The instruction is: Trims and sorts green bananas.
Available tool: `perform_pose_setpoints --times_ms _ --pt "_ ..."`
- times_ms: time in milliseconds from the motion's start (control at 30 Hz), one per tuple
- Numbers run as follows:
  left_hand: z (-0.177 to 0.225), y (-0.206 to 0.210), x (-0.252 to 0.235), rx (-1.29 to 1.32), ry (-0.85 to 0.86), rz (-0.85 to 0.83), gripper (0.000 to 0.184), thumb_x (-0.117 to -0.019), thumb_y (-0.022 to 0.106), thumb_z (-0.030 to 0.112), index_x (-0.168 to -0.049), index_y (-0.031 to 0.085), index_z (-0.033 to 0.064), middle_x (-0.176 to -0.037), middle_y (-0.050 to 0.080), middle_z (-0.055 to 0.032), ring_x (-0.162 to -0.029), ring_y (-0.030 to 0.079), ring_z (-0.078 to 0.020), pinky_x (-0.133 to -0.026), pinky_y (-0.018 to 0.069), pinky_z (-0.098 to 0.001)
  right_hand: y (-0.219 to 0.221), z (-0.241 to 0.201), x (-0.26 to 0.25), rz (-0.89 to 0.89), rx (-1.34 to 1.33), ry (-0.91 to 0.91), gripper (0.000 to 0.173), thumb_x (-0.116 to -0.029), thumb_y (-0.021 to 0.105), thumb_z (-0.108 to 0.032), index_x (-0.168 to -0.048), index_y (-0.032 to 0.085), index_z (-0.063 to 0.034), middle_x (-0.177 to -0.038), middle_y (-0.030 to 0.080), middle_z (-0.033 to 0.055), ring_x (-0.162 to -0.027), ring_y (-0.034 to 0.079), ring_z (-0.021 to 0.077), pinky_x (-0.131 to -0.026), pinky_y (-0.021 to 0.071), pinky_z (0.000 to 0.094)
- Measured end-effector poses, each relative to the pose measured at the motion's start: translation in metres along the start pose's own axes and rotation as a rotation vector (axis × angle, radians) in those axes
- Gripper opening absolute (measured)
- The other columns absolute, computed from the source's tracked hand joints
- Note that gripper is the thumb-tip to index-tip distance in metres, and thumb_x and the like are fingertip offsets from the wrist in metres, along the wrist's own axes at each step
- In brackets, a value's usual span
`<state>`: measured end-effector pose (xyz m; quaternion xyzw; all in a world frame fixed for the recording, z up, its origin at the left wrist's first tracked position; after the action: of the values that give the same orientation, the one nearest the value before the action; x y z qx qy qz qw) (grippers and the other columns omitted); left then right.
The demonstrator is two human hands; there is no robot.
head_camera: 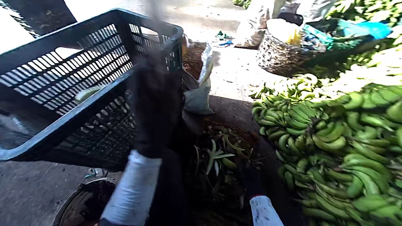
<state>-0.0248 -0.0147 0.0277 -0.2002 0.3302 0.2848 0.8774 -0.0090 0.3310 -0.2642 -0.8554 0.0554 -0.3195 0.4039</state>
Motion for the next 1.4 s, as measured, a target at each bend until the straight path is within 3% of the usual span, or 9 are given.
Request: perform_pose_setpoints --times_ms 133,233,500,633,900,967,1067,1300,1400 --pt "-0.033 0.089 0.115 0.562 -0.499 -0.393 0.039 -0.0932 0.072 0.013 -0.13 0.058 0.0083 -0.099 0.07 -0.0063 -0.083 0.068 -0.0158 -0.072 0.06 -0.0365 0.008 0.002 0.003 0.061 -0.146 -0.035 0.065 -0.1057 0.047 -0.05 -0.148 0.045 -0.0004 -0.128 0.062 0.027 -0.113 0.064 0.0401 -0.096 0.0505 0.0608" --pt "-0.037 0.115 0.169 0.639 -0.751 -0.675 0.046 -0.1028 0.059 0.033 -0.137 0.052 0.0036 -0.104 0.067 -0.0062 -0.088 0.065 -0.0116 -0.08 0.0562 -0.0313 0.01 0.018 0.005 0.029 -0.337 -0.088 0.067 -0.1058 0.052 -0.042 -0.157 0.03 -0.0049 -0.131 0.059 0.0273 -0.109 0.064 0.0383 -0.09 0.0538 0.0574" --pt "-0.038 0.121 0.222 0.507 -0.695 -0.927 0.05 -0.1072 0.039 0.045 -0.131 0.057 0.0052 -0.096 0.067 -0.0028 -0.08 0.064 -0.01 -0.073 0.057 -0.0317 -0.063 0.003 0.05 0.116 -0.803 -0.277 0.061 -0.099 0.066 -0.034 -0.147 0.045 -0.0018 -0.127 0.066 0.013 -0.107 0.068 0.0143 -0.09 0.059 0.0322" --pt "-0.031 0.136 0.266 0.579 -0.753 -1.088 0.062 -0.1067 0.032 0.053 -0.146 0.051 0.0092 -0.117 0.067 -0.0081 -0.088 0.067 -0.0148 -0.074 0.0588 -0.0348 -0.096 -0.009 0.061 0.226 -0.93 -0.435 0.068 -0.0922 0.072 -0.022 -0.146 0.039 0.0029 -0.132 0.06 0.0152 -0.115 0.063 0.0121 -0.097 0.055 0.0269" --pt "0.04 0.148 0.221 1.028 -0.565 -0.799 0.072 -0.1045 0.034 0.062 -0.134 0.051 -0.0002 -0.087 0.067 -0.0004 -0.069 0.062 -0.0107 -0.062 0.0569 -0.0279 -0.115 -0.018 0.071 0.282 -1.038 -0.589 0.059 -0.0927 0.07 -0.012 -0.143 0.042 0.0004 -0.122 0.063 0.012 -0.106 0.066 0.0125 -0.091 0.0578 0.0282" --pt "0.028 0.155 0.24 0.84 -0.735 -0.909 0.059 -0.1093 0.03 0.047 -0.137 0.051 0.0004 -0.095 0.067 -0.0066 -0.069 0.062 -0.0144 -0.059 0.0556 -0.0306 -0.119 -0.023 0.075 0.273 -1.1 -0.607 0.059 -0.0927 0.07 -0.012 -0.144 0.044 -0.0008 -0.124 0.064 0.0129 -0.108 0.067 0.0155 -0.094 0.0581 0.0317" --pt "-0.005 0.152 0.29 0.571 -0.864 -1.234 0.076 -0.1038 0.021 0.066 -0.132 0.056 0.0047 -0.091 0.067 -0.0059 -0.072 0.064 -0.0151 -0.063 0.0578 -0.0361 -0.126 -0.028 0.076 0.165 -1.24 -0.659 0.06 -0.0945 0.065 -0.017 -0.147 0.04 -0.0028 -0.124 0.064 0.0162 -0.109 0.067 0.0235 -0.095 0.0585 0.0407" --pt "0.011 0.15 0.272 0.792 -0.717 -1.219 0.07 -0.105 0.032 0.062 -0.141 0.053 0.0056 -0.101 0.068 -0.0036 -0.081 0.064 -0.0116 -0.07 0.0573 -0.0289 -0.14 -0.021 0.051 -0.009 -1.562 -0.454 0.039 -0.1049 0.028 -0.016 -0.134 0.051 -0.0037 -0.082 0.066 0.0118 -0.063 0.068 0.0212 -0.058 0.0609 0.0366" --pt "0.02 0.152 0.267 0.875 -0.715 -1.241 0.065 -0.1032 0.039 0.063 -0.129 0.057 0.0063 -0.083 0.064 -0.0004 -0.068 0.06 -0.0093 -0.061 0.0537 -0.0253 -0.136 -0.022 0.045 -0.001 -1.509 -0.451 0.04 -0.1078 0.03 -0.029 -0.128 0.055 -0.0042 -0.075 0.065 0.0089 -0.057 0.065 0.0179 -0.053 0.0598 0.0341"
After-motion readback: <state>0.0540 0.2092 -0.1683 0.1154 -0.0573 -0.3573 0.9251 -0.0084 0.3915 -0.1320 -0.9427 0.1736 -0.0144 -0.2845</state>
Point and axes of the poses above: each hand's wrist, its own x-axis away from the middle knuckle, its own y-axis out of the palm, z = x × y, the point moved 4 cm from there along -x, towards the middle knuckle
